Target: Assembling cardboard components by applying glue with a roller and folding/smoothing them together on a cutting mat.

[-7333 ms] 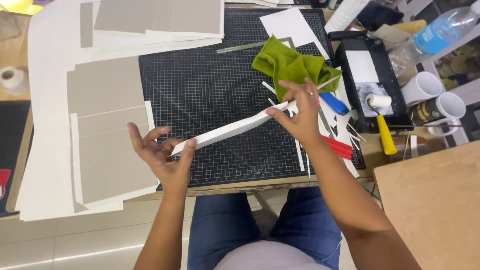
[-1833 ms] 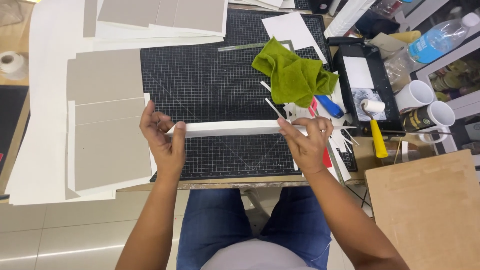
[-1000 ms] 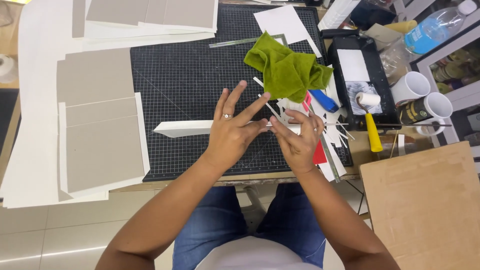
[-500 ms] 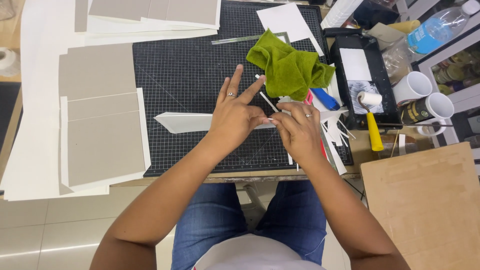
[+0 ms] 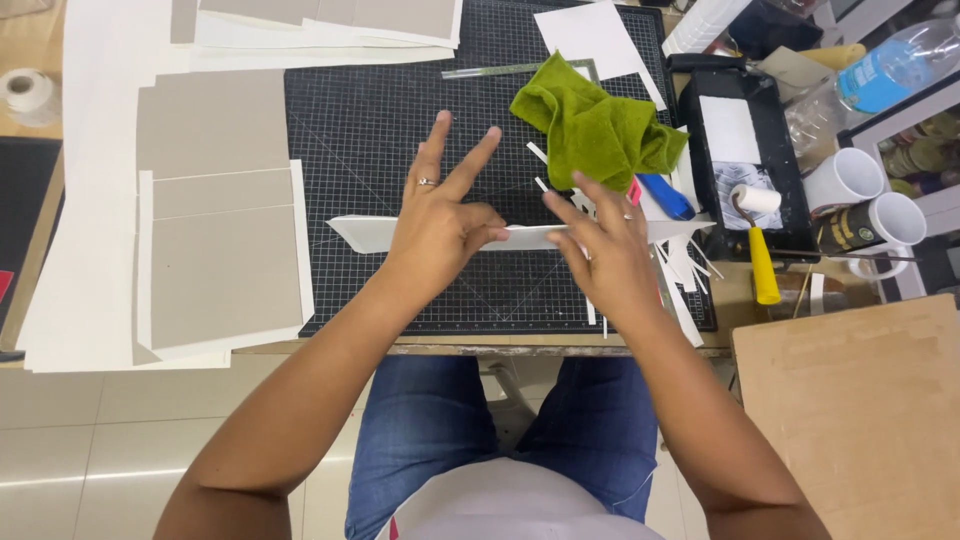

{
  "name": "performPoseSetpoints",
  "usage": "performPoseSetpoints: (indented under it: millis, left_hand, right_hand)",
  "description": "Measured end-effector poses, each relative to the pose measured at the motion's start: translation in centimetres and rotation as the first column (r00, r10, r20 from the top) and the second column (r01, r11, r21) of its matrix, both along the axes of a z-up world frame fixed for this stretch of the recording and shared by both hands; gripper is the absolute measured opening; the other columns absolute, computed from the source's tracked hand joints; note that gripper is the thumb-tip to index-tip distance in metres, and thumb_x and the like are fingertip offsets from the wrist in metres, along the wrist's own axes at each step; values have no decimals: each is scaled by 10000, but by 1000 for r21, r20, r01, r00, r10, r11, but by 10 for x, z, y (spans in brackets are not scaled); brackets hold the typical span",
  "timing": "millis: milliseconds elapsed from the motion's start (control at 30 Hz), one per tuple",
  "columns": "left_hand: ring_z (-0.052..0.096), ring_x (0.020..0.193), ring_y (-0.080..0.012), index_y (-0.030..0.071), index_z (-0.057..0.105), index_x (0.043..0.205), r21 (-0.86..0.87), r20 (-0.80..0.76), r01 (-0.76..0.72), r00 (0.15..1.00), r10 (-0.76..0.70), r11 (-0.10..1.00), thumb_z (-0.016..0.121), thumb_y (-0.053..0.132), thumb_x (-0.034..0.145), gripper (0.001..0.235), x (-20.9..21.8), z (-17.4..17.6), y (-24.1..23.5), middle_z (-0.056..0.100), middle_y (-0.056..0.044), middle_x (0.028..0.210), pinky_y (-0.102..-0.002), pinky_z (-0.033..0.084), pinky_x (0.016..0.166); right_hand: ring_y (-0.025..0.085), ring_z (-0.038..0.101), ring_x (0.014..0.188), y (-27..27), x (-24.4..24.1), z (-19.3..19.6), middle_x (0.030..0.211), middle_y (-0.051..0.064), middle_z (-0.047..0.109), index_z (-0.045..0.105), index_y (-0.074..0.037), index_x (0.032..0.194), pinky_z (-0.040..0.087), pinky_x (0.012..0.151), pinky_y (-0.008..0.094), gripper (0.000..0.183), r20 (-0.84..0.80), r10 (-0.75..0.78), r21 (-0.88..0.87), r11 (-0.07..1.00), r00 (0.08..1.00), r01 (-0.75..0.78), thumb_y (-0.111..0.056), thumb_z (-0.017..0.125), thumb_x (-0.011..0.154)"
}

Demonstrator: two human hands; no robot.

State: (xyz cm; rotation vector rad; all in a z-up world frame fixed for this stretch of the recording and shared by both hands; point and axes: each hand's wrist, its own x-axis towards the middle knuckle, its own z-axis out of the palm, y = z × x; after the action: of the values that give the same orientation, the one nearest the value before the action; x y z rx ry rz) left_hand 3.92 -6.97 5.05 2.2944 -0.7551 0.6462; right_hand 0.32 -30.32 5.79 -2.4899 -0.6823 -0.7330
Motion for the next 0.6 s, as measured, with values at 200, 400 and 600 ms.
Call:
performPoseSetpoints:
  millis: [200, 400, 600]
  left_hand:
    - [93, 1546, -462, 249, 851, 848, 81, 48, -38, 998, 34, 996, 804, 431, 868, 190, 2, -11, -2, 446, -59, 1627, -621, 136, 1244]
    - [129, 1539, -474, 228, 854, 902, -13, 145, -55, 988, 56, 998, 841, 335, 869, 113, -2, -8, 22, 408, -87, 1641, -631, 116, 1234]
    - [33, 1546, -471, 195, 776, 780, -39, 40, 32, 999, -31, 999, 859, 242, 937, 184, 3, -3, 40, 323, -94, 1655, -752, 185, 1240]
  right_hand:
    - [302, 635, 1178, 29, 17, -42, 1308, 49, 665, 774, -198, 1106, 480, 1010, 505, 135, 159, 47, 52, 997, 986, -56, -167, 724, 984]
    - [322, 632, 1203, 28, 22, -27, 1277, 20, 679, 752, -195, 1023, 525, 909, 545, 78, -3, 22, -84, 996, 1000, -22, -229, 682, 1026]
    - [411, 537, 1382, 45, 16, -10, 1523, 204, 475, 702, -109, 1325, 471, 1126, 567, 257, 49, 214, 22, 976, 976, -216, -145, 645, 1076]
